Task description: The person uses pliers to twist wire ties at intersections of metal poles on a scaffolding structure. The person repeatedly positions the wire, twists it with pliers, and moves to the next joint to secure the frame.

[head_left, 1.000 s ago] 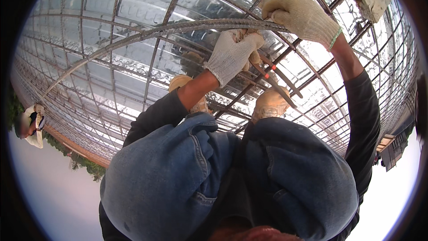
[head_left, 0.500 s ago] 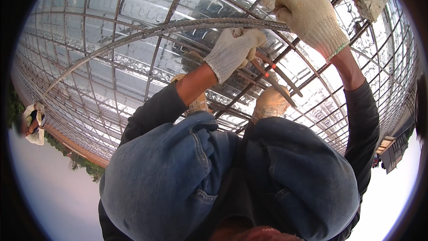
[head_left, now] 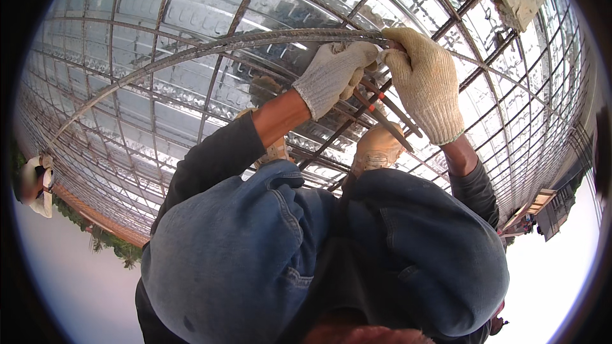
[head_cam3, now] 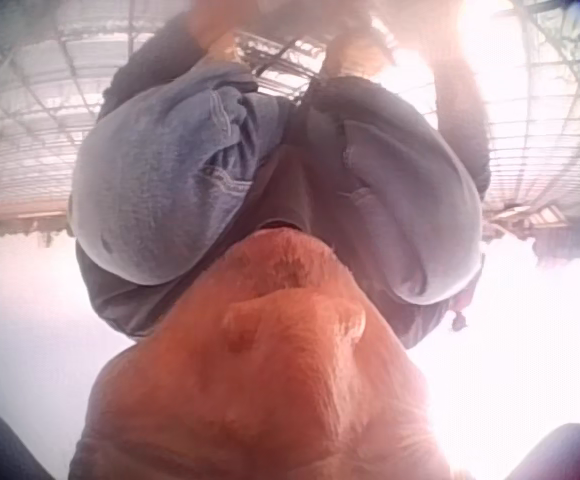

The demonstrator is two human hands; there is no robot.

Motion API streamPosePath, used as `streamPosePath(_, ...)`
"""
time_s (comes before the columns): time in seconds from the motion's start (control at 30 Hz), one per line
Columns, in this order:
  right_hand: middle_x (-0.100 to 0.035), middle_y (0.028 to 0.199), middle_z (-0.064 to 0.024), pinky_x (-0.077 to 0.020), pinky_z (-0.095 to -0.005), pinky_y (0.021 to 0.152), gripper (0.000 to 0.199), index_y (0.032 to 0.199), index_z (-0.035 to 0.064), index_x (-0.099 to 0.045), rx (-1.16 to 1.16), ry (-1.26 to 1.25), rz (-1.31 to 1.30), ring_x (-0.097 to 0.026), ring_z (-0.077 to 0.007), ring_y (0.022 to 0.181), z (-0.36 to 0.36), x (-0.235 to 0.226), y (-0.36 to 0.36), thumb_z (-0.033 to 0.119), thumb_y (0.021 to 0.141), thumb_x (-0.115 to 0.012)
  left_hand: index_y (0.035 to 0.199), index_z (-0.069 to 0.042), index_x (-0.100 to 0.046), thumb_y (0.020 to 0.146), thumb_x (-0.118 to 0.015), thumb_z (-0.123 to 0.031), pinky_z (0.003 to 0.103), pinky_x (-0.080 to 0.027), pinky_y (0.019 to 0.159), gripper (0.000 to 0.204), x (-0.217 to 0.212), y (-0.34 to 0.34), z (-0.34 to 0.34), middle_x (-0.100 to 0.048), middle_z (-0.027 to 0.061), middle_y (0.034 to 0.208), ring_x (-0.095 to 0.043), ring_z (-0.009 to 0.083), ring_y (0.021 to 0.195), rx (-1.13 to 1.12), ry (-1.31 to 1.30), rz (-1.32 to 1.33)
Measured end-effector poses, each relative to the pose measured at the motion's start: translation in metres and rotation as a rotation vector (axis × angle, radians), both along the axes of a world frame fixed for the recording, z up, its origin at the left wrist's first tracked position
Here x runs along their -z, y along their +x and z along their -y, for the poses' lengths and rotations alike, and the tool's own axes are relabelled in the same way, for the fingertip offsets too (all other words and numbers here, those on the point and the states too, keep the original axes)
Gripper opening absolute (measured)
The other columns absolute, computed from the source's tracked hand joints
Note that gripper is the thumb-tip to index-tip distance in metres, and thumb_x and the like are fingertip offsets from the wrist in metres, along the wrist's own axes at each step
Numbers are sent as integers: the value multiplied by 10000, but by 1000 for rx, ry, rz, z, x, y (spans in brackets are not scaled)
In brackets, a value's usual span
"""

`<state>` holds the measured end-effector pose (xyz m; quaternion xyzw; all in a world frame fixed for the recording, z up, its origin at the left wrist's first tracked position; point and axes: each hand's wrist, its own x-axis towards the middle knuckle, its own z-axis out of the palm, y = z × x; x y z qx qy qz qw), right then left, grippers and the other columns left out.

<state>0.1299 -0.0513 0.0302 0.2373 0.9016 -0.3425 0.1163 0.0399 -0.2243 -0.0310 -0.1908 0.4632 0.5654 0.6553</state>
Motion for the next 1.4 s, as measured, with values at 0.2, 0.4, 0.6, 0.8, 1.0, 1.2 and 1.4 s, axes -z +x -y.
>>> streamPosePath(0.2,-817,1062,-187,-638,-430,844,445,1448,-7,-728,169,-216,35,-816,-309,913,12,-9,11,191,1050,-709,999,-76,-765,1092,-755,-351,254,-290,422,290,2,-3,2,-467,-104,644,-378,15,468,4,30,7)
streamPosePath(0.4,-825,1016,-170,-632,-360,782,505,1506,-30,-706,423,-456,115,-787,-177,826,22,-10,22,196,1054,-692,979,-102,-748,1099,-735,-347,251,-286,428,273,-1,-1,1,-465,-104,664,-371,16,487,4,26,9)
streamPosePath(0.6,-837,960,-166,-628,-345,755,422,1391,-26,-779,304,-344,146,-799,-181,822,-8,-4,6,216,1057,-690,971,-54,-736,1086,-747,-347,236,-274,432,316,-5,0,-4,-448,-102,661,-351,11,493,42,10,-36)
streamPosePath(0.8,-821,929,-151,-646,-393,758,346,1293,11,-811,68,-153,-17,-819,-256,801,-11,11,-4,242,1050,-725,952,-45,-735,1074,-764,-338,240,-266,423,319,-6,-2,-1,-449,-97,646,-354,12,485,96,10,-28)
streamPosePath(1.0,-857,1074,-132,-633,-337,846,358,1371,11,-802,248,-287,49,-806,-156,938,11,-8,7,143,1043,-746,1002,-57,-706,1114,-735,-367,256,-301,436,331,-6,-10,4,-459,-102,632,-384,27,466,-18,66,132)
streamPosePath(1.2,-795,1096,-94,-644,-407,801,504,1470,126,-728,83,-99,5,-820,-278,963,28,3,47,201,980,-814,1069,-99,-672,1158,-683,-376,260,-329,467,291,-14,-20,-2,-453,-99,635,-399,39,470,-79,50,275)
streamPosePath(1.4,-730,977,-83,-617,-460,684,639,1587,192,-609,-140,171,146,-774,-304,849,44,16,59,219,976,-794,1127,-90,-656,1160,-679,-429,253,-359,507,341,-16,-26,-3,-507,-74,688,-423,44,515,-93,88,346)
